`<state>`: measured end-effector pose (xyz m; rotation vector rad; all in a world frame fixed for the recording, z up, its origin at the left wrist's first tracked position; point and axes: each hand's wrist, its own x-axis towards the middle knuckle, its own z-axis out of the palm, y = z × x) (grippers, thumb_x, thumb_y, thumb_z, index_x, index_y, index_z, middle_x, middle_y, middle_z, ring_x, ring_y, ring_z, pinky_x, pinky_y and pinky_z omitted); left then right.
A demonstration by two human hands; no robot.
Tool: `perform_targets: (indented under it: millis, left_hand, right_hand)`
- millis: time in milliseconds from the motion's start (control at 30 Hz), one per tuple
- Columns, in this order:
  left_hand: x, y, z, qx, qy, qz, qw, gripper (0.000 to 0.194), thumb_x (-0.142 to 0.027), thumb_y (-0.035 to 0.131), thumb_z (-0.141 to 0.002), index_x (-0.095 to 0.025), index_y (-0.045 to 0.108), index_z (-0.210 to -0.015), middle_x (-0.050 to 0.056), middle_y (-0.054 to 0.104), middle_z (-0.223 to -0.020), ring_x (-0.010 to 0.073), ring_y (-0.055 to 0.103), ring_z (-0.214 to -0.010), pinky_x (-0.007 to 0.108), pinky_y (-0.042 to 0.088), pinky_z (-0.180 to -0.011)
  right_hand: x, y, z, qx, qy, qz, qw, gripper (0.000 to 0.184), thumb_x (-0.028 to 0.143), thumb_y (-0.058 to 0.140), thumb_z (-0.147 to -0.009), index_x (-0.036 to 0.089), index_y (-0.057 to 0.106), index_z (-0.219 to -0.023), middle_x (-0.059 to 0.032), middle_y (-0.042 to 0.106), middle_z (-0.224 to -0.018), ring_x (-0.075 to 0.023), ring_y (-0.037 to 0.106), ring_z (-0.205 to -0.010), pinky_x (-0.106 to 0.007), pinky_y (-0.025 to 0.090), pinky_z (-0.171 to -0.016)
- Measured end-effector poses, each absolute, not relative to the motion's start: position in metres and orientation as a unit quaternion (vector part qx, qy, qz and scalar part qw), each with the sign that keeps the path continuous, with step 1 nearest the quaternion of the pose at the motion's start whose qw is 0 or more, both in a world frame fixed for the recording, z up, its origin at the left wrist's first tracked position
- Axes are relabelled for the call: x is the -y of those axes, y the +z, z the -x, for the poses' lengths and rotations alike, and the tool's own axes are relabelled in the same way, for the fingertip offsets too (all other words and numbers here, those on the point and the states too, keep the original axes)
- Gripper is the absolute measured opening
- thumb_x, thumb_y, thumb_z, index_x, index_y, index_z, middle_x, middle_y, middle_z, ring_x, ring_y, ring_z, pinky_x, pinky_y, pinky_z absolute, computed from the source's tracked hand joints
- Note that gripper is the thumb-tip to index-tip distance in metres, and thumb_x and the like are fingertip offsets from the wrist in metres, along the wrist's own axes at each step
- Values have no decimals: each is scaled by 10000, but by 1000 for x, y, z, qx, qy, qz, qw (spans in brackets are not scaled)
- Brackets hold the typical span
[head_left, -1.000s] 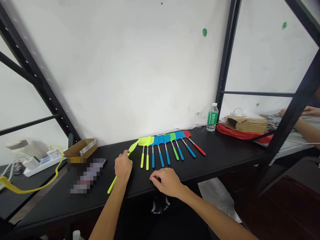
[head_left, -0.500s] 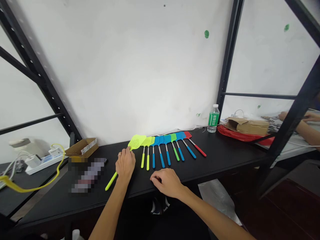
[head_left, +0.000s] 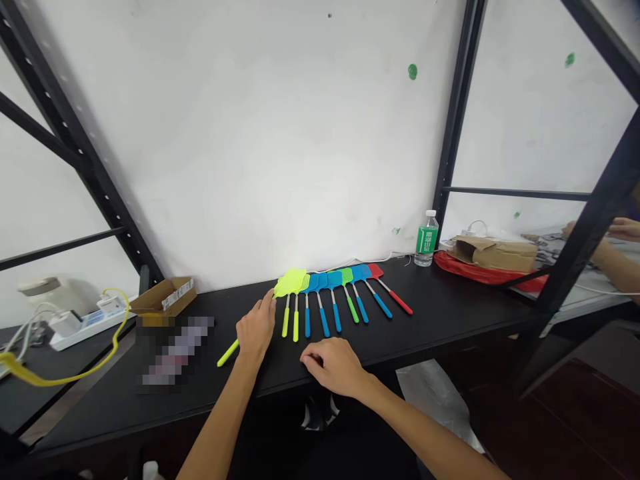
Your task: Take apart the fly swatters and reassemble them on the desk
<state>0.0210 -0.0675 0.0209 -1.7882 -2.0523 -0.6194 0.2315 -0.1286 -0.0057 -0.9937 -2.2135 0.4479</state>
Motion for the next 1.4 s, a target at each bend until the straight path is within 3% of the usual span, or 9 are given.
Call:
perform_targets:
  millis: [167, 367, 600, 1000, 1200, 1400]
  left_hand:
    - [63, 15, -18, 703, -207, 651, 198, 406, -400, 261, -1018, -215, 586, -1175, 97, 660, -1052, 232, 635, -886, 277, 406, -644]
    - [60, 12, -16, 698, -193, 658, 207, 310, -299, 292, -1011, -206, 585, -1048, 70, 651, -969, 213, 631, -822, 272, 353, -591]
    - [63, 15, -19, 687, -204, 673, 183, 308, -344, 315, -1011, -252, 598, -1093, 43, 678, -1016, 193, 641, -772, 271, 293, -558]
    - [63, 12, -15, 668, -249, 678, 181, 406, -493, 313, -1003, -317, 594, -1237, 23, 718, -1068, 212, 669, -857, 273, 351, -607]
    - [61, 10, -17, 627, -267, 709, 184, 375, -413, 324, -1011, -233, 597, -1196, 53, 703, -1084, 208, 652, -928, 266, 408, -676]
    - [60, 6, -13, 623, -256, 714, 190, 379, -388, 356, -1006, -290, 627, -1254, 40, 714, -1008, 185, 668, -837, 252, 380, -600]
  right_hand:
    - [129, -6, -232, 847, 172, 379, 331, 278, 293, 475, -946, 258, 747, -907, 17, 728, -758, -141, 651, -695, -237, 410, -675]
    - [128, -7, -232, 851, 167, 372, 331, 271, 285, 475, -944, 258, 742, -909, 24, 722, -743, -136, 644, -684, -234, 396, -662]
    - [129, -7, -232, 850, 168, 378, 326, 266, 286, 479, -943, 259, 742, -908, 16, 728, -765, -143, 649, -696, -238, 400, -668]
    - [127, -9, -231, 849, 162, 366, 344, 255, 263, 489, -933, 250, 738, -878, 29, 715, -728, -127, 635, -662, -228, 392, -649]
    - [127, -9, -232, 849, 156, 366, 348, 242, 262, 499, -925, 258, 738, -885, 29, 714, -728, -129, 635, -666, -228, 394, -661]
    - [128, -10, -231, 843, 173, 370, 349, 247, 263, 501, -919, 248, 742, -870, 10, 711, -712, -141, 635, -660, -238, 395, -659]
